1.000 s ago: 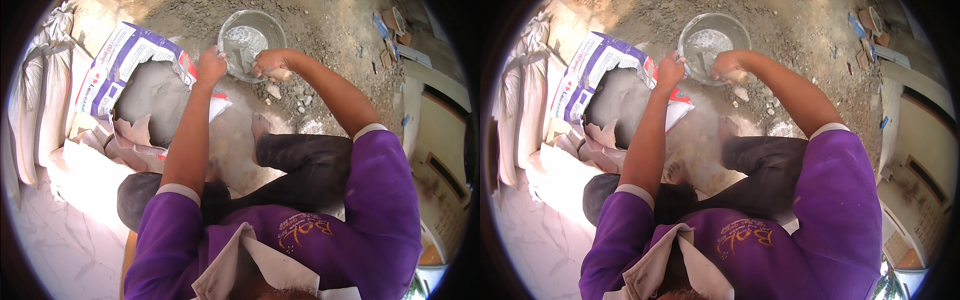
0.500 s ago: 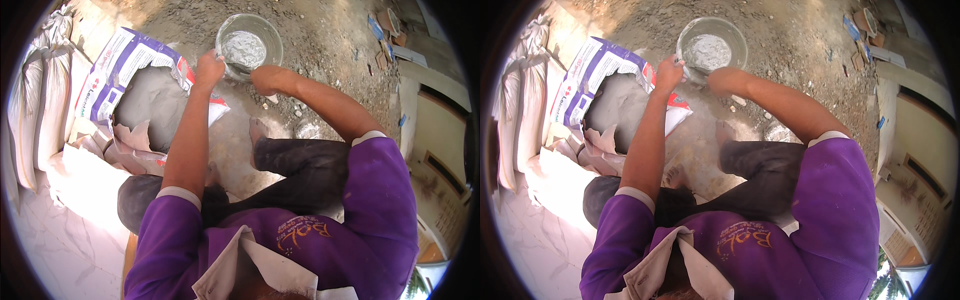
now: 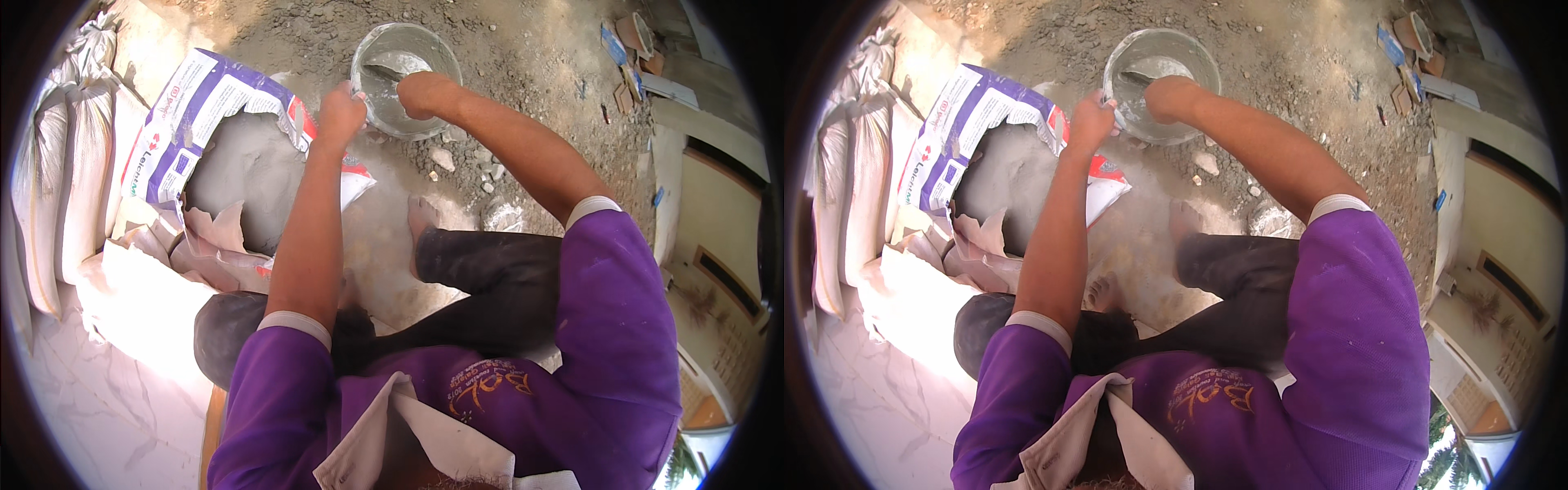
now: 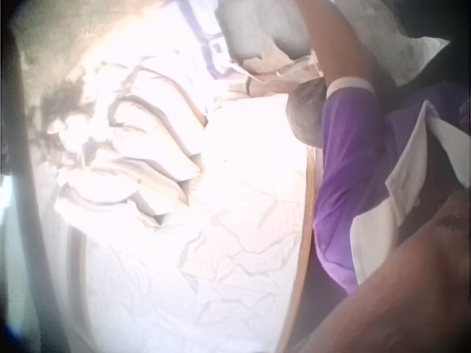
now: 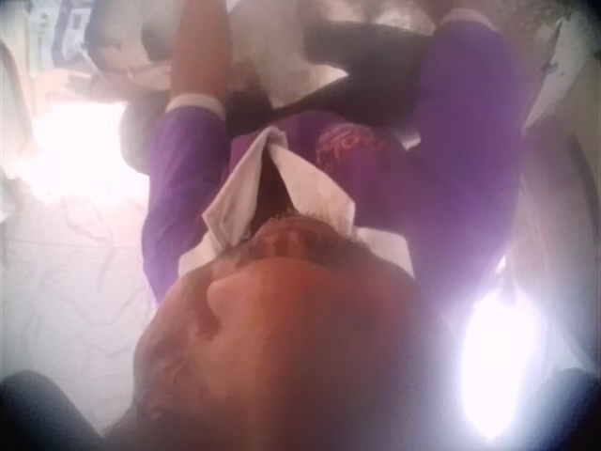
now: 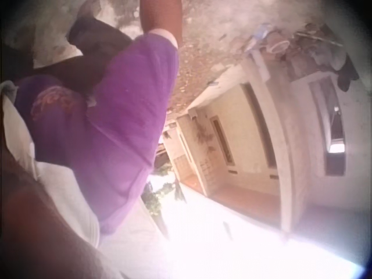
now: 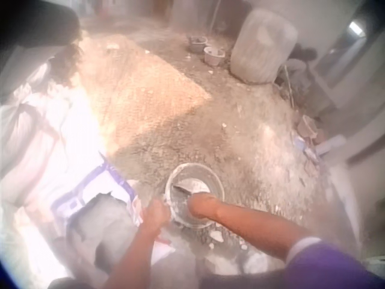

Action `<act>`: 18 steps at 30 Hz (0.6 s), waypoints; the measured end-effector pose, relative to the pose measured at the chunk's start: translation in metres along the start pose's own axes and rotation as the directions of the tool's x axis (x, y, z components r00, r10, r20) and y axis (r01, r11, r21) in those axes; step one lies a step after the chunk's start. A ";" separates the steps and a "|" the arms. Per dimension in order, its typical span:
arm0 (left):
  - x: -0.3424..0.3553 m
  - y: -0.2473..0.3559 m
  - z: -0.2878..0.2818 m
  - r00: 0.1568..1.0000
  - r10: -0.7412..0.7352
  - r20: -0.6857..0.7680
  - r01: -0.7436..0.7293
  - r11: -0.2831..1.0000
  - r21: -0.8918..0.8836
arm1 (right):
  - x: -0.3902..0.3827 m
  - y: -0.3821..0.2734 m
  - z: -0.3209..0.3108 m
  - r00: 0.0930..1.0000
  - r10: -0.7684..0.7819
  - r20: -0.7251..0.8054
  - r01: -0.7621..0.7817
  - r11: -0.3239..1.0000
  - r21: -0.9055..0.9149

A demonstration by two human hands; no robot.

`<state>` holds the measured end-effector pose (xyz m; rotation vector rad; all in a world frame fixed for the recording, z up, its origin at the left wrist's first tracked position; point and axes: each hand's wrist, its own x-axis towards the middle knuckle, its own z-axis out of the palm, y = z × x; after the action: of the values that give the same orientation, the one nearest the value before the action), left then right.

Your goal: The person scoops dry cement powder from a bag into a bucket of water using a trowel. They then stir the mixture repeatedly to combine the powder and water into a paste.

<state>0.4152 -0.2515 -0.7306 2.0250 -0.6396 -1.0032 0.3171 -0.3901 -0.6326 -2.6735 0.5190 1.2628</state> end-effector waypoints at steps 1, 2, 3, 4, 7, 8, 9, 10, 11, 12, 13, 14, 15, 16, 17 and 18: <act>-0.004 0.002 -0.004 0.998 -0.058 0.021 0.058 0.998 -0.014 | -0.006 -0.011 0.006 0.999 -0.044 0.026 0.044 0.999 0.004; -0.006 0.005 -0.009 0.996 -0.090 0.021 0.090 0.995 -0.036 | -0.012 -0.017 0.008 0.994 -0.097 0.053 0.098 0.995 -0.018; -0.008 0.008 -0.013 0.993 -0.113 0.029 0.115 0.991 -0.064 | -0.021 -0.020 0.012 0.987 -0.138 0.083 0.141 0.989 -0.042; -0.009 0.012 -0.015 0.990 -0.136 0.039 0.139 0.986 -0.093 | -0.030 -0.020 0.014 0.978 -0.175 0.114 0.183 0.981 -0.065; -0.010 0.016 -0.008 0.995 -0.091 0.050 0.097 0.987 -0.128 | -0.055 -0.002 0.020 0.976 -0.155 0.151 0.166 0.984 -0.061; -0.010 0.016 -0.008 0.995 -0.087 0.046 0.092 0.990 -0.107 | -0.062 0.006 0.017 0.976 -0.142 0.166 0.156 0.985 -0.078; -0.009 0.015 -0.009 0.995 -0.087 0.040 0.090 0.992 -0.085 | -0.069 0.014 0.007 0.974 -0.133 0.182 0.152 0.984 -0.096; -0.009 0.013 -0.010 0.996 -0.087 0.033 0.089 0.994 -0.062 | -0.073 0.018 -0.004 0.973 -0.125 0.197 0.149 0.982 -0.114; -0.009 0.012 -0.009 0.996 -0.086 0.035 0.088 0.994 -0.059 | -0.075 0.022 -0.015 0.974 -0.094 0.206 0.125 0.982 -0.144; -0.008 0.010 -0.010 0.996 -0.084 0.036 0.086 0.995 -0.054 | -0.075 0.026 -0.027 0.975 -0.065 0.212 0.102 0.980 -0.173; -0.007 0.008 -0.010 0.996 -0.085 0.033 0.086 0.995 -0.048 | -0.071 0.029 -0.033 0.976 -0.038 0.216 0.083 0.976 -0.202; -0.004 0.004 -0.008 0.999 -0.051 0.008 0.051 0.999 -0.006 | -0.063 0.032 -0.033 0.990 0.006 0.140 0.017 0.986 -0.164; -0.001 0.002 -0.002 1.000 -0.009 -0.008 0.009 0.999 0.031 | -0.055 0.036 -0.030 0.996 0.065 0.067 -0.057 0.991 -0.120; 0.001 -0.001 0.001 1.000 0.015 -0.012 -0.014 0.999 0.052 | -0.046 0.040 -0.026 0.992 0.124 -0.004 -0.124 0.990 -0.071; 0.002 0.001 0.005 0.999 0.038 -0.009 -0.038 0.997 0.070 | -0.033 0.048 -0.016 0.988 0.153 -0.014 -0.154 0.986 -0.066; -0.004 0.008 0.006 0.999 0.040 0.005 -0.041 0.996 0.073 | -0.021 0.055 -0.006 0.984 0.177 -0.025 -0.178 0.982 -0.060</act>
<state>0.4072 -0.2565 -0.7247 2.0658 -0.7265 -0.9728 0.2885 -0.4372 -0.6114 -2.7449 0.7481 1.3186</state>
